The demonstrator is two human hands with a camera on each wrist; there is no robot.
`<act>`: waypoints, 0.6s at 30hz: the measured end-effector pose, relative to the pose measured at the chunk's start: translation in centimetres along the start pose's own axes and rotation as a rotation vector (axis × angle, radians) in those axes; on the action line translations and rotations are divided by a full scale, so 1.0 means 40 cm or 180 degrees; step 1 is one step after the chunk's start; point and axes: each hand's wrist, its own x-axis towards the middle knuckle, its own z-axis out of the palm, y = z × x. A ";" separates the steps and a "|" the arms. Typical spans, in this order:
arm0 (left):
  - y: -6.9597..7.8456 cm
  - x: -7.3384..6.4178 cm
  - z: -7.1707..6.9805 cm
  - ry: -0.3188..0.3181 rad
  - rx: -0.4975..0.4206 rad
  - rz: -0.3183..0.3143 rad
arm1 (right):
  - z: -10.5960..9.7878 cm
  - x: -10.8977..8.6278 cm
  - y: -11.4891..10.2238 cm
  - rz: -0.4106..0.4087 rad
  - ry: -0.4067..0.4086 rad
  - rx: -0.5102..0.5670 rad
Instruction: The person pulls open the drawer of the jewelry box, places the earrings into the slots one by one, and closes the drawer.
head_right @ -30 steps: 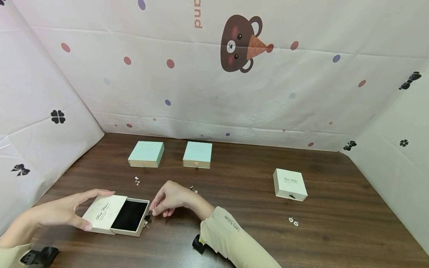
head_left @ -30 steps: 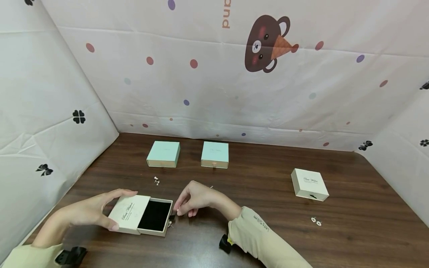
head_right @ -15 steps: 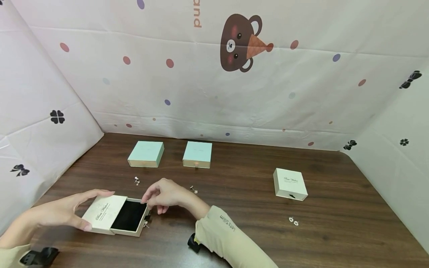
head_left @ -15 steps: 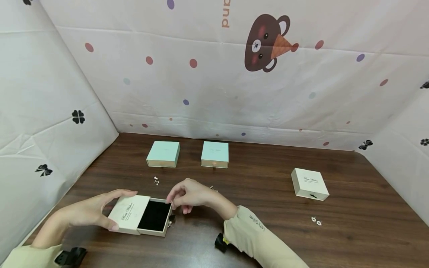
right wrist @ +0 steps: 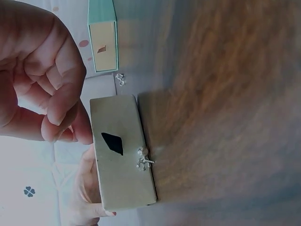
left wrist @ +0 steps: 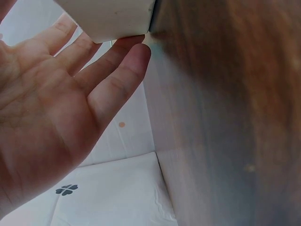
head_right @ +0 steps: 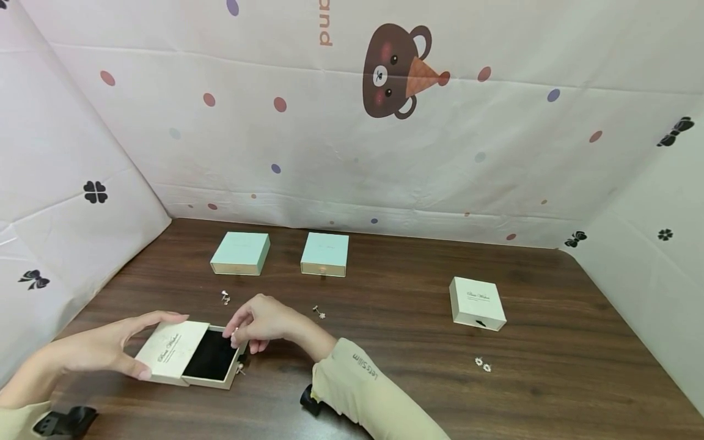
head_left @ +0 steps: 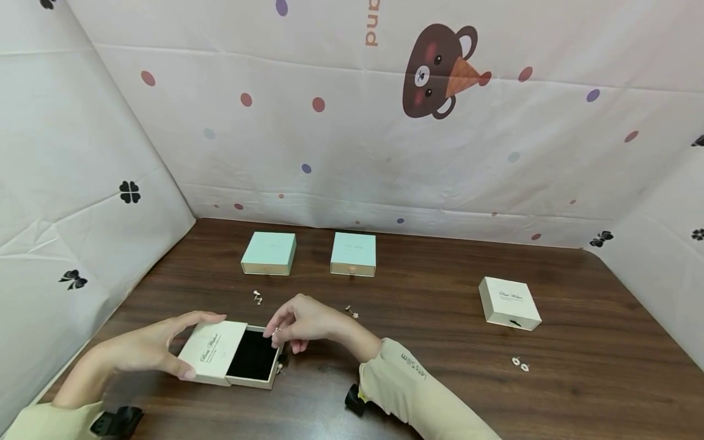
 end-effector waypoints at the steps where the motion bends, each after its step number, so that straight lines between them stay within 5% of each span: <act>1: 0.000 0.000 0.000 0.0009 0.0013 0.0007 | 0.002 0.002 -0.002 0.0017 0.0000 0.0031; 18: 0.007 -0.001 0.001 0.0056 0.0126 0.0052 | 0.019 0.030 -0.019 0.0099 -0.0096 0.0165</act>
